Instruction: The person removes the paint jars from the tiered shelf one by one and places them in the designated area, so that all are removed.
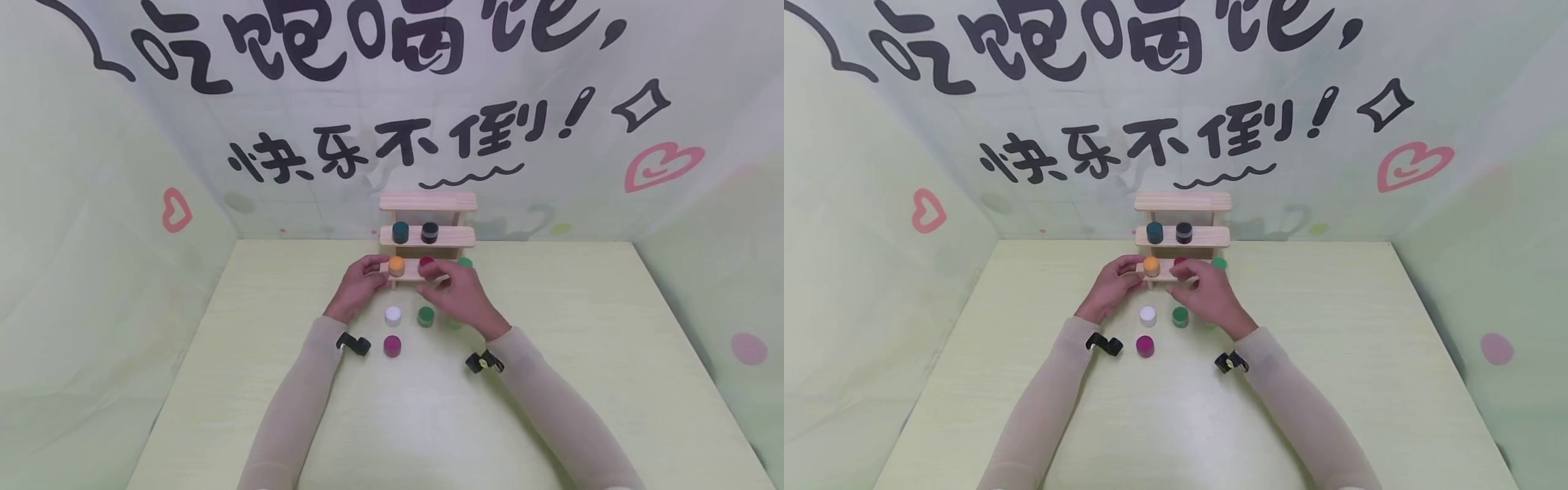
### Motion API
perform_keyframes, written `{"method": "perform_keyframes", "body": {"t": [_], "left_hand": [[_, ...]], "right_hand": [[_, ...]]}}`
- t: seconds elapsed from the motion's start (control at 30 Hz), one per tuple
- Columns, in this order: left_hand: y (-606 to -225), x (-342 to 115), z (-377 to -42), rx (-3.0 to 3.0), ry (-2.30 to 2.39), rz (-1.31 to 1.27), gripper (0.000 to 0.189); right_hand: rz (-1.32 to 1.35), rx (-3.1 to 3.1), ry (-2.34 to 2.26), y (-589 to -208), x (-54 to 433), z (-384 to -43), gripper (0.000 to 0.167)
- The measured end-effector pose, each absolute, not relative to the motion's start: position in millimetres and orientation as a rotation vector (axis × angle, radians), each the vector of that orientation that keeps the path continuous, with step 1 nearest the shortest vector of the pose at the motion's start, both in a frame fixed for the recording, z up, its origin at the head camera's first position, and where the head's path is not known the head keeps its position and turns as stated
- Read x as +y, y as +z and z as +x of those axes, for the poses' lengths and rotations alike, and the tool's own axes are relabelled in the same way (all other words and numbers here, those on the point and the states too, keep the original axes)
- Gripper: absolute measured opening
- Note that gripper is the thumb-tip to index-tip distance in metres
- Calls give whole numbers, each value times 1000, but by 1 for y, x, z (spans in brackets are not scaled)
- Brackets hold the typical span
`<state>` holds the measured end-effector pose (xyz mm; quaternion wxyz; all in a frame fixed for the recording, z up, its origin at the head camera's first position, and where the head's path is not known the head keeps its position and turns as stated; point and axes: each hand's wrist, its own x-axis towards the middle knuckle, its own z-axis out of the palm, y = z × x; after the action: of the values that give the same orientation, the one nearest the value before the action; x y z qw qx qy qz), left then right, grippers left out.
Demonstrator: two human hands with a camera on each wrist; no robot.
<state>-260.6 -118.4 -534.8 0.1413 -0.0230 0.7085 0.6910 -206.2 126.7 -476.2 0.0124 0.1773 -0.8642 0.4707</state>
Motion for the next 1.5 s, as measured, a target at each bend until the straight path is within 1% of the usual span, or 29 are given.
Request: {"method": "perform_keyframes", "body": {"t": [0.23,0.43,0.77,1.03,1.5], "left_hand": [[-534,-119,-260,2056,1986,-60,42],[-535,-118,-260,2057,1981,-73,44],[-535,-118,-260,2065,1967,-68,43],[-536,-119,-261,2081,1955,-66,43],[-536,-119,-261,2087,1938,-107,42]], "right_hand": [[485,-2681,1472,-468,131,-223,24],[378,-2667,1465,-465,138,-235,30],[319,-2610,1458,-460,149,-258,38],[321,-2635,1433,-455,148,-274,40],[366,-2704,1425,-459,139,-284,54]]}}
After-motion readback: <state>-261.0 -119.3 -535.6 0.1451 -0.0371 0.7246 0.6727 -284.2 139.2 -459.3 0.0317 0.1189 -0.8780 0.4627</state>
